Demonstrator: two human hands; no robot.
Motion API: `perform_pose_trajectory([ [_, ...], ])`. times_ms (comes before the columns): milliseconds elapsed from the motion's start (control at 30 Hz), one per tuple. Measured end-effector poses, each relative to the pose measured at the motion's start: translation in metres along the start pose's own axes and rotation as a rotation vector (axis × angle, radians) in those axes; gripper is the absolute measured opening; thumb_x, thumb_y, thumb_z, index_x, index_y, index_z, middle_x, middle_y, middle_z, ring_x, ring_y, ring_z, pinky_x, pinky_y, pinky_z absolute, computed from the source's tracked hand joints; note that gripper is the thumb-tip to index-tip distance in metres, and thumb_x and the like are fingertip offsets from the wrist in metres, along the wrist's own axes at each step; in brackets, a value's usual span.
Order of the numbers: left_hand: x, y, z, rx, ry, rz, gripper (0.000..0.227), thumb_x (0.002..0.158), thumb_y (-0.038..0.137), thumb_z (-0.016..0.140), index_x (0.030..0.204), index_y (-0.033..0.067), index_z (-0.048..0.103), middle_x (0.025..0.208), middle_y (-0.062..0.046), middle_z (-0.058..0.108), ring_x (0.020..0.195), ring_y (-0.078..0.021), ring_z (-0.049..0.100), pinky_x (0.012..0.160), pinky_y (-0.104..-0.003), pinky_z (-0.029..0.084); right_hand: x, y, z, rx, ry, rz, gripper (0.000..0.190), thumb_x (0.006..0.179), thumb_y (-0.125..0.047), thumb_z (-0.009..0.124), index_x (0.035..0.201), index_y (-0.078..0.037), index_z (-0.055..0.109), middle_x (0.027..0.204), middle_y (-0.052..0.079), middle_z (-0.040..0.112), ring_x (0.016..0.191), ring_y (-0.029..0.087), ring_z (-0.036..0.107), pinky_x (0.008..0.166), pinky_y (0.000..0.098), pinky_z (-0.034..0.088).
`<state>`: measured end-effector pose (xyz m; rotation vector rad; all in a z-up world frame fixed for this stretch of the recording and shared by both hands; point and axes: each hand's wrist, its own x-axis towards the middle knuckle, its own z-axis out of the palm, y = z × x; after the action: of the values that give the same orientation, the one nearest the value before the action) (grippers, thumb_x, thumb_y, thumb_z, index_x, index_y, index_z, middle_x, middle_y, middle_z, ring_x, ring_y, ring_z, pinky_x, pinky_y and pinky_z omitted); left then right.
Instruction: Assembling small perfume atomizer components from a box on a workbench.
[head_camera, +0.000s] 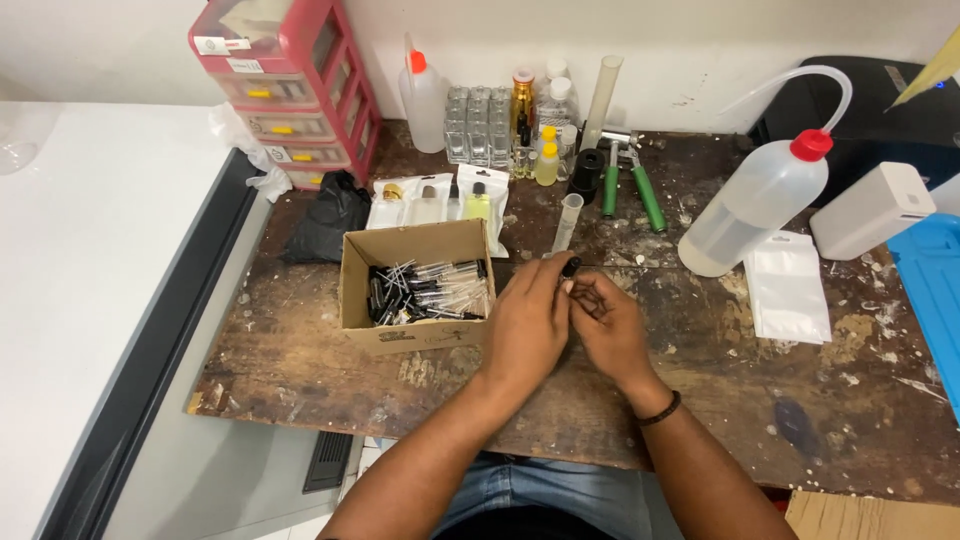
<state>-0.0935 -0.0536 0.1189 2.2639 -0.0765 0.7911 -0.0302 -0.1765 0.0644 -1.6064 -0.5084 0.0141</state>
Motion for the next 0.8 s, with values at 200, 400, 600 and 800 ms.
perform_pose_trajectory([
  [200,0.005,-0.017,-0.016,0.082,-0.048,0.009,0.032,0.092,0.003,0.065,0.124,0.0003,0.068,0.099,-0.022,0.071,0.095,-0.0433,0.071,0.079,-0.05,0.059,0.005,-0.006,0.017,-0.02,-0.07,0.073,0.01,0.102,-0.007,0.065,0.108,0.0,0.07,0.091,0.014,0.074,0.085,0.019,0.063,0.079,0.0399,0.058],
  [400,0.002,-0.031,-0.034,0.067,-0.078,-0.016,0.03,0.091,0.009,0.067,0.121,0.0057,0.07,0.099,-0.018,0.073,0.095,-0.0409,0.071,0.077,-0.05,0.058,0.008,0.016,0.033,-0.07,-0.056,0.058,0.007,0.098,-0.005,0.069,0.101,0.001,0.068,0.079,0.018,0.071,0.077,0.019,0.061,0.07,0.0384,0.056],
  [600,0.003,-0.016,-0.016,-0.051,0.063,-0.017,0.027,0.094,0.015,0.071,0.117,0.0008,0.071,0.099,-0.02,0.071,0.094,-0.0408,0.07,0.08,-0.046,0.058,0.006,0.002,0.024,-0.303,0.057,-0.027,0.004,0.097,-0.007,0.066,0.094,-0.005,0.065,0.071,0.02,0.066,0.068,0.026,0.063,0.062,0.0414,0.052],
  [800,0.005,-0.036,0.023,-0.415,0.196,-0.138,0.019,0.1,0.012,0.066,0.116,0.0009,0.069,0.099,-0.019,0.069,0.099,-0.0417,0.068,0.087,-0.05,0.054,0.011,0.009,0.017,-0.315,0.078,-0.16,0.011,0.092,-0.005,0.078,0.095,-0.005,0.068,0.078,0.022,0.071,0.077,0.035,0.072,0.07,0.0449,0.059],
])
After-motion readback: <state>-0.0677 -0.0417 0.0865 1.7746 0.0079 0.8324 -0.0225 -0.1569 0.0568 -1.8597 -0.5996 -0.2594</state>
